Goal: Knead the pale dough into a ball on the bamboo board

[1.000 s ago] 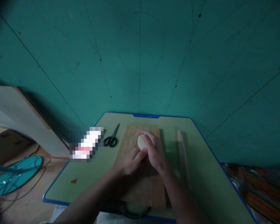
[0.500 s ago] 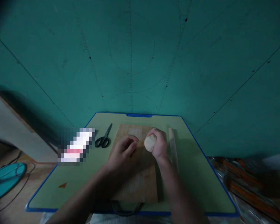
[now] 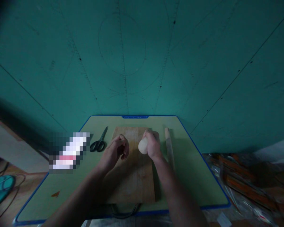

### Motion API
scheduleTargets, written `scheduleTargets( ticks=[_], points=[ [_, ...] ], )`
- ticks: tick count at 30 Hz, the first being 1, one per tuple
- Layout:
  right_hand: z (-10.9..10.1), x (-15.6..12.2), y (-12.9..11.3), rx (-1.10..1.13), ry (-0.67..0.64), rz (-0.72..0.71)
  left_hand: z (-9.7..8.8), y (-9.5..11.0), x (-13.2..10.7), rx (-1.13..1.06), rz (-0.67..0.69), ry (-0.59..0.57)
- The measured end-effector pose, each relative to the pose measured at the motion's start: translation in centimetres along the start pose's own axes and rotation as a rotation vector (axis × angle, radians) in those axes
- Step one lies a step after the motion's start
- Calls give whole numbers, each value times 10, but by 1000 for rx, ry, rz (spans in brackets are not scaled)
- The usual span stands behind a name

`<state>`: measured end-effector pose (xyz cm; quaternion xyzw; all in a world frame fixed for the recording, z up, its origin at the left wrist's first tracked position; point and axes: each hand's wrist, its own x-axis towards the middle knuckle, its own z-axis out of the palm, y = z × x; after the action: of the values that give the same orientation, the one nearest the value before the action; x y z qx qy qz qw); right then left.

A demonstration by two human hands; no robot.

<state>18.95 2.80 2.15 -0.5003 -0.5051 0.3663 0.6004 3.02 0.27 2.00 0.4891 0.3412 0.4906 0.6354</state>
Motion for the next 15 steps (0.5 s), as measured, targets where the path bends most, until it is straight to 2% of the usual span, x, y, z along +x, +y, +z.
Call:
scheduleTargets(
  ticks=[3, 8, 12, 15],
  points=[
    [3, -1, -1, 17, 15, 27, -2, -1, 1, 120, 34, -38],
    [6, 0, 2, -39, -36, 29, -2, 1, 2, 262, -14, -8],
    [7, 0, 10, -111, -110, 6, -5, 7, -2, 359, 116, -7],
    [9, -1, 20, -164, -108, -6, -7, 21, -18, 409, 203, 6]
  ],
)
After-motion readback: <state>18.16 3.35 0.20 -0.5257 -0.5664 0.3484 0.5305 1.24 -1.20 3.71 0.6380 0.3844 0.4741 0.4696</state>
